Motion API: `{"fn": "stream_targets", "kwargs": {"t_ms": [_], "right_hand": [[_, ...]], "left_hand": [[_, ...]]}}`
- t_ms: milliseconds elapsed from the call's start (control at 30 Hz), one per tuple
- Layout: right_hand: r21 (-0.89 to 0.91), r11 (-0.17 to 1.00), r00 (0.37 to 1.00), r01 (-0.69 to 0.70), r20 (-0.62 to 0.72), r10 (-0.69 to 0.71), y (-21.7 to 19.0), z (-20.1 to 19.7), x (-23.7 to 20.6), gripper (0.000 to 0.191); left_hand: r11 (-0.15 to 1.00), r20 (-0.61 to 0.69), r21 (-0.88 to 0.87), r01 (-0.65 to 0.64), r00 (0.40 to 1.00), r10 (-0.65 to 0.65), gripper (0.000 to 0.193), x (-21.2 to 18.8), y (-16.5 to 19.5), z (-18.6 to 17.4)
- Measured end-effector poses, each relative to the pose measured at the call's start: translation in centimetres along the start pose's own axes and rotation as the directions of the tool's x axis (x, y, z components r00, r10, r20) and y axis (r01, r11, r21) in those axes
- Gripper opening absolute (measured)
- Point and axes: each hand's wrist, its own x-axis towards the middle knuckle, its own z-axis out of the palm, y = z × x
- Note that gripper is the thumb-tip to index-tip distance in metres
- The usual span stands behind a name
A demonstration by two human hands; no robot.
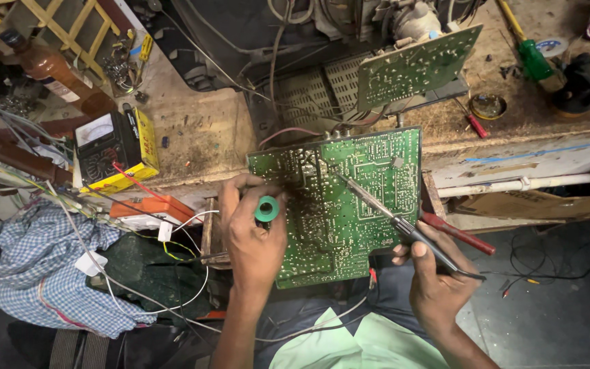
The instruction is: The person holds a green circuit board against the workbench and solders components on it, holding a soldering iron in one hand and a spool of solder wire in the other. They reposition the board, continue soldering, then use pliers to work on the board and touch its components by hand.
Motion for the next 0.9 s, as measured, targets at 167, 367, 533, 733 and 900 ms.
{"fn": "stream_targets", "kwargs": {"t_ms": [167, 367, 533, 733, 900], "right_hand": [[0.044, 0.999, 1.0, -0.012, -0.009, 0.012, 0.1, 0.1, 0.0, 0.032], [0.013, 1.0, 1.0, 0.011, -0.016, -0.011, -0.1, 0.0, 0.0, 0.032], [0.001, 0.999, 0.998, 0.045, -0.033, -0.045, -0.4, -0.1, 0.6, 0.033], [0.023, 0.997, 0.998, 0.068, -0.019, -0.068, -0.4, 0.0, 0.9, 0.032], [0.016, 0.997, 0.997, 0.074, -0.001, -0.074, -0.2, -0.1, 0.8, 0.032]], "left_hand": [[0.996, -0.01, -0.081, 0.04, 0.999, -0.04, 0.014, -0.2, -0.6, -0.1], [0.953, -0.012, -0.273, 0.128, 0.991, -0.137, 0.009, -1.0, -3.0, 0.0], [0.757, 0.028, -0.628, 0.182, 0.977, -0.212, 0.009, -2.9, -6.5, 0.3], [0.127, 0.21, -0.952, 0.278, 0.898, -0.387, 0.014, -5.3, -10.4, 2.1], [0.08, 0.225, -0.959, 0.272, 0.9, -0.373, 0.014, -6.7, -11.7, 2.6]]}}
